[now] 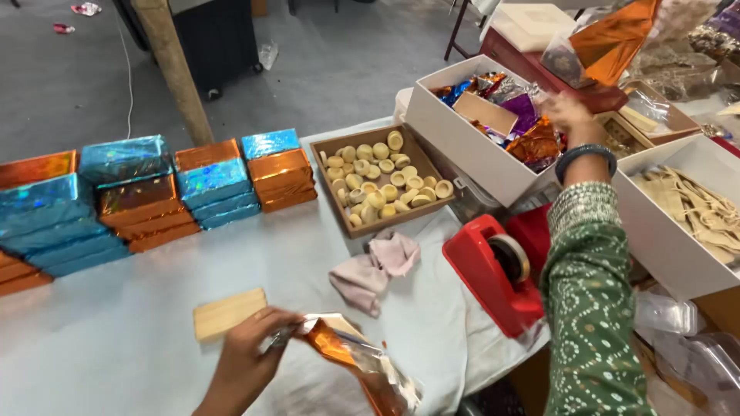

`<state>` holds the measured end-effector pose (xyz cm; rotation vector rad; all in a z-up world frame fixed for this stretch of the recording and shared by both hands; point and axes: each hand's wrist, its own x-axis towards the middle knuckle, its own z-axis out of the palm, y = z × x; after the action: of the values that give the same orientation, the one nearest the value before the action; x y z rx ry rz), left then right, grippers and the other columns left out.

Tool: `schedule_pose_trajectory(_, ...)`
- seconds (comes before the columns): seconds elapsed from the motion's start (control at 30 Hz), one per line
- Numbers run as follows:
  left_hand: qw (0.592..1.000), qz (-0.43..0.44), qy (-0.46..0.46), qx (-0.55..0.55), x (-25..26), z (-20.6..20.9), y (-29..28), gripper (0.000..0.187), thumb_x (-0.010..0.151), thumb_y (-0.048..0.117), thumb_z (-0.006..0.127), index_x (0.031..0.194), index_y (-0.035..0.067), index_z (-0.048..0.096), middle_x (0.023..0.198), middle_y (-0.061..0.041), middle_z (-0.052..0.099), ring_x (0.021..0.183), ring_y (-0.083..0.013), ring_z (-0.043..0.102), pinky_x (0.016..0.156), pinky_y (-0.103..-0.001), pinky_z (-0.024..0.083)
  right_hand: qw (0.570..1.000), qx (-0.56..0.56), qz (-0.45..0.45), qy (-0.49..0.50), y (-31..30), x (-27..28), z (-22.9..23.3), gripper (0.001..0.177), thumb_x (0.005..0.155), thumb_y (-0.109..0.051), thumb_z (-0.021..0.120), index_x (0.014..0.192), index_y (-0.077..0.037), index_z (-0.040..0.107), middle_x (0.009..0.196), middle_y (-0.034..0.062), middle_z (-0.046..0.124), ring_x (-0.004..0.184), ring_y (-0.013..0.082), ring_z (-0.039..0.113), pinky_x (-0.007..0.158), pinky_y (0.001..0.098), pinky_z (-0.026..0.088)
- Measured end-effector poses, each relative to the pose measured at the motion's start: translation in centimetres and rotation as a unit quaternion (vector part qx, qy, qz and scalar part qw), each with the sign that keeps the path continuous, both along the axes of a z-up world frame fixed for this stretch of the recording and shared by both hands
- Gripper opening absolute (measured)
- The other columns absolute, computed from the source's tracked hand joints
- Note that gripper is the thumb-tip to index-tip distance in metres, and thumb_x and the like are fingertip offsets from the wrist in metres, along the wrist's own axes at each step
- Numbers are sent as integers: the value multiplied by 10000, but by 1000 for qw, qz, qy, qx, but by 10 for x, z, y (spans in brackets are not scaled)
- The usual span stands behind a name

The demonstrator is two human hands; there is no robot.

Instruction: The person wraps a small wooden block with orange metallic foil, folding the edges and securing them with clear tape. They then place the wrapped block with other finished items.

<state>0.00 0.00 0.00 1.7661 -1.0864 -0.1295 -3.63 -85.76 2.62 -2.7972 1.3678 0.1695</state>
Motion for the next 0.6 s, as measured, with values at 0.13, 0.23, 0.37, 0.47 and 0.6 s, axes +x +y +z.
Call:
schedule_pose_trajectory(0.13, 996, 32, 63, 57, 10, -16, 16, 310, 731, -86, 739, 1012, 43, 751, 917, -63, 790, 887, -192, 793, 797, -310, 608, 995, 29, -12, -98, 88, -18, 31, 824, 973, -727, 330, 1605, -200, 287, 1708, 87, 138, 1565, 322, 117, 1262, 552, 102)
schedule_pose_trajectory(0.23, 995, 45, 86, 40, 14, -39, 25, 318, 769, -102, 715, 1043, 50, 770, 900, -60, 808, 876, -158, 763, 780, -291, 622, 986, 46, -26, -159, 118, -22, 48, 796, 1025, -734, 334, 1583, -169, 396, 1701, 124, 217, 1562, 331, 191, 1280, 524, 163)
schedule_pose_trajectory(0.37, 988, 87, 128, 6, 16, -54, 37, 369, 806, -168, 663, 1106, 21, 767, 933, -93, 789, 918, -174, 752, 830, -307, 601, 982, 31, -39, -185, 176, -31, 71, 643, 1040, -629, 331, 1518, -223, 469, 1686, 64, 247, 1558, 282, 214, 1241, 625, 109)
schedule_pose_trajectory(0.47, 987, 87, 137, -2, 20, -71, 49, 388, 788, -192, 658, 1114, -5, 754, 977, -106, 789, 934, -177, 750, 858, -307, 604, 981, -33, -45, -183, 168, -44, 71, 545, 1066, -524, 391, 1502, -219, 508, 1682, 59, 287, 1548, 284, 265, 1224, 653, 142)
schedule_pose_trajectory(0.6, 990, 112, 70, -43, 26, -105, 77, 358, 819, -177, 682, 1120, 2, 759, 1000, -100, 798, 943, -151, 767, 866, -295, 605, 952, -207, -19, -225, 133, -63, 54, 438, 1066, -239, 561, 1502, -196, 544, 1643, 110, 351, 1480, 318, 364, 1157, 628, 280)
